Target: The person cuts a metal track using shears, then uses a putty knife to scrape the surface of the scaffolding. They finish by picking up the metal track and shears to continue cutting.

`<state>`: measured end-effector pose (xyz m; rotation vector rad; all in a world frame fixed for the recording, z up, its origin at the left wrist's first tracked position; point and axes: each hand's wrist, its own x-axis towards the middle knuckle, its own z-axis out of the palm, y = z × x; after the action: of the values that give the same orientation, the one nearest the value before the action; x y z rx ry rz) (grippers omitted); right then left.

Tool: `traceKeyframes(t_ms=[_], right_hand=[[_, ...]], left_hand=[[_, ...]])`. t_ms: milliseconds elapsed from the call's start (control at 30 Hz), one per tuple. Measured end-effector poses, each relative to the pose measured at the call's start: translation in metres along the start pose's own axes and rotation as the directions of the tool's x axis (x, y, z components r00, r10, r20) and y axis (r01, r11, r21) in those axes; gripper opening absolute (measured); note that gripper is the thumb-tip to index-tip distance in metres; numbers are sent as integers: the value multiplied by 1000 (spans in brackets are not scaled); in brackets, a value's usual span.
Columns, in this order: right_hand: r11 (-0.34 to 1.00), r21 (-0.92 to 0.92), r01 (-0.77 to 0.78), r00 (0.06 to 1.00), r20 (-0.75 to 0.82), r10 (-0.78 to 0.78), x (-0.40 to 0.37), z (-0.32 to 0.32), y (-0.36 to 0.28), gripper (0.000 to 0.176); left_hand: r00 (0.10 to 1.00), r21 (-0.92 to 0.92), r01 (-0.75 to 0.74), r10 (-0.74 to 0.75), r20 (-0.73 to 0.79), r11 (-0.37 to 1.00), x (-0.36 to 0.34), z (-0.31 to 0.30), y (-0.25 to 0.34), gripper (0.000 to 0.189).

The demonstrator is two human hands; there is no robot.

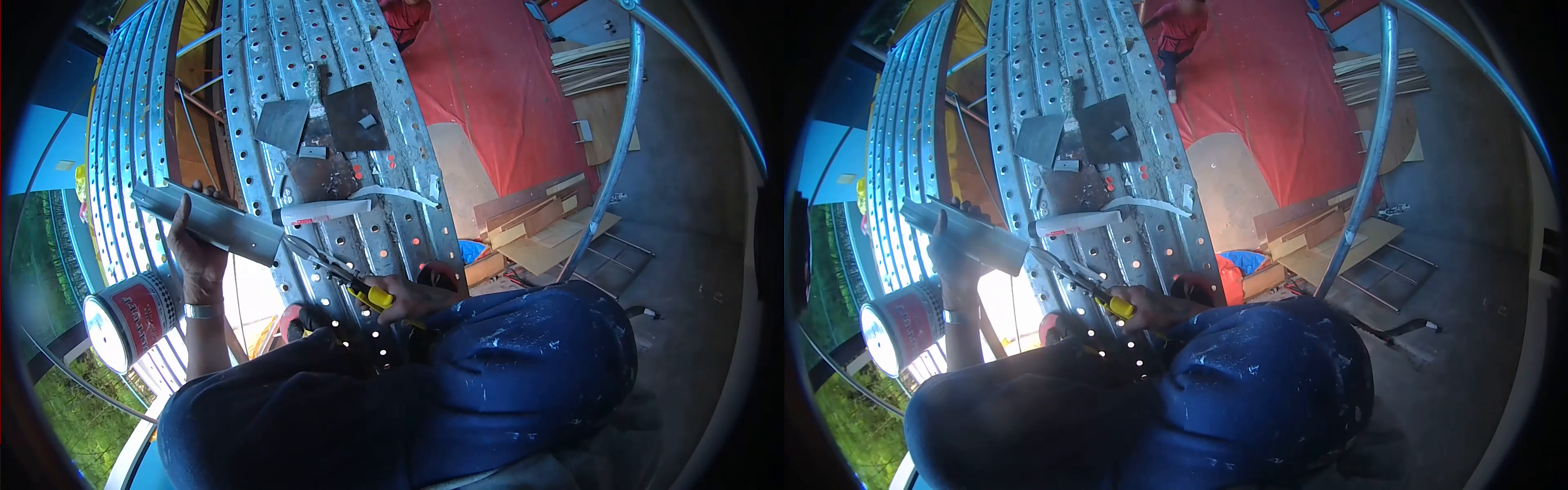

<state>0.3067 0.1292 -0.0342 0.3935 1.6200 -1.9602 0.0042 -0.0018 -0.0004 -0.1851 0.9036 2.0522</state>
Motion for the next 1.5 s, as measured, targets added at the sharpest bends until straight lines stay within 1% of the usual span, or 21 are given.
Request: traceKeyframes(t_ms=[100, 200, 300, 400, 500, 700, 767, 800, 900, 1000, 1100, 1133, 1200, 1233, 1267, 1300, 1333, 1367, 1433, 1467, 1500], right_hand=[[1000, -2, 0, 1000, 0, 0, 3, 1, 1, 45], [1000, -7, -2, 1000, -3, 2, 3, 0, 1, 45], [1000, -9, -5, 1000, -9, 5, 1, -3, 2, 45], [1000, -19, -17, 1000, -17, 17, -2, -3, 2, 45], [1000, -23, -20, 999, -39, 19, -4, -3, 4, 46], [996, -69, -58, 991, -125, 49, -16, -10, 6, 50], [994, -87, -67, 988, -147, 54, -18, -11, 5, 51], [993, -98, -70, 986, -157, 54, -18, -10, 5, 52], [988, -138, -74, 982, -184, 48, -12, -9, 4, 54], [977, -199, -77, 974, -223, 32, -6, -9, 3, 55], [958, -273, -89, 962, -274, 11, 0, -19, 0, 57], [952, -293, -85, 959, -282, -1, 1, -27, -3, 61], [856, -512, -79, 876, -445, -186, 3, -40, -1, 70], [789, -608, -93, 816, -500, -289, 4, -46, -1, 74], [721, -680, -133, 720, -566, -401, 6, -53, -6, 72], [650, -736, -187, 608, -607, -512, 8, -59, -13, 70], [574, -756, -315, 604, -626, -493, 10, -66, -18, 74], [521, -777, -353, 580, -619, -530, 14, -73, -19, 78], [410, -803, -432, 534, -594, -601, 23, -87, -14, 86], [410, -793, -450, 568, -609, -554, 28, -92, -10, 95], [432, -780, -453, 569, -626, -533, 32, -96, -7, 98]], left_hand=[[999, -1, 12, -12, -51, 1000, -1, 0, 0, 32], [1000, 22, 28, -28, 6, 999, 2, -6, 1, 32], [998, 63, -10, 6, 56, 998, 1, -2, 1, 33], [993, 96, -35, 45, -107, 995, -7, 19, -2, 35], [998, 111, -43, 48, -35, 993, -8, 18, -1, 36], [995, 250, -96, 103, -13, 964, -3, 2, -1, 36], [987, 273, -111, 74, 143, 956, 3, -13, 0, 32], [974, 283, -120, 57, 220, 952, 4, -12, 0, 31], [994, 279, -93, 73, 83, 956, 0, -2, -4, 25], [996, 332, -47, 21, 81, 942, -2, 0, -5, 21], [993, 456, -112, 80, 89, 883, -1, -5, -17, 21], [992, 582, -116, 66, 106, 805, -4, -5, -21, 24], [991, 640, -131, 93, 93, 757, -9, -1, -34, 26], [998, 627, -67, 55, 38, 776, -14, 4, -36, 27], [1000, 609, -4, 18, -17, 793, -18, 11, -39, 29], [996, 525, 67, -84, 7, 848, -19, 4, -41, 14], [992, 485, 118, -124, -20, 866, -21, 7, -42, 17], [985, 443, 169, -168, -42, 880, -22, 12, -44, 21], [983, 444, 156, -182, 16, 882, -21, 7, -52, 28], [981, 445, 151, -190, 45, 883, -21, 6, -55, 31], [978, 455, 155, -200, 53, 877, -23, 8, -56, 31]])
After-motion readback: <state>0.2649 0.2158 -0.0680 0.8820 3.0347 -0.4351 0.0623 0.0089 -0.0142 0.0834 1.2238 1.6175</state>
